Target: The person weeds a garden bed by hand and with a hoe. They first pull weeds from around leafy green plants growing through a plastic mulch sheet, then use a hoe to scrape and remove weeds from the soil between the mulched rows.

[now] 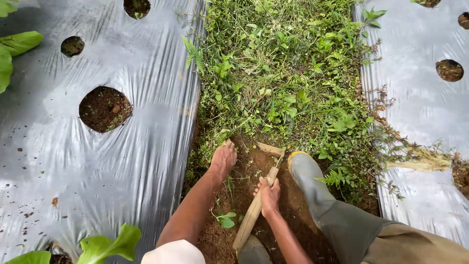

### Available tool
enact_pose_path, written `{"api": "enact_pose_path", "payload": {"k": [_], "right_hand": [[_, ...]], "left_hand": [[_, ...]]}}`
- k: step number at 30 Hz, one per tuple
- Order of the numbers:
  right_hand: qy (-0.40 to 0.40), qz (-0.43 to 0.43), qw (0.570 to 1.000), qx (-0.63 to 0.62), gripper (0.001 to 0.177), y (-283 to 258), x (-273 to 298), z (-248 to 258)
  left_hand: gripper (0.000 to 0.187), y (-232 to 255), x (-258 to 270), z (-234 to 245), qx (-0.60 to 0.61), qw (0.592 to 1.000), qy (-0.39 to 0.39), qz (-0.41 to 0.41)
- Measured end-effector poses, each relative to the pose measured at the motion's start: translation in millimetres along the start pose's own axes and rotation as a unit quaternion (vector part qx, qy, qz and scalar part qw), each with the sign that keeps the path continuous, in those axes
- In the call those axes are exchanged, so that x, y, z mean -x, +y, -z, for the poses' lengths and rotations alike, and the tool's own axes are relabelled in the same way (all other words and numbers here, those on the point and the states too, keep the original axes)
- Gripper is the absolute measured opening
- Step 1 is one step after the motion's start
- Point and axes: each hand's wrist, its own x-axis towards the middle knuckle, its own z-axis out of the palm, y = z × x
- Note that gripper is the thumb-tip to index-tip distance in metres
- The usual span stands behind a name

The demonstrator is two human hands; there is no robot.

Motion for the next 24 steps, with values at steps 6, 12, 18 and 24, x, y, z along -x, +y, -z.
{"api": "enact_pose_path", "payload": {"k": [6, 12, 18, 24], "right_hand": [[-0.023, 0.007, 0.999, -0.028, 0.031, -16, -7, 10], [0.037, -0.004, 0.999, -0.037, 0.023, -21, -30, 28], [0.252, 0.074, 0.953, -0.147, 0.069, 24, -141, 73], [0.266, -0.048, 0.945, -0.183, 0.066, 18, -106, 11]], "left_hand": [[0.055, 3, -11, -16, 0.05, 0.998, -0.014, 0.022], [0.058, 10, -15, -13, 0.009, 0.999, -0.025, -0.019], [0.057, 21, -43, -8, 0.107, 0.991, -0.071, 0.023], [0.042, 32, -79, 21, 0.389, 0.897, 0.2, 0.056]]}}
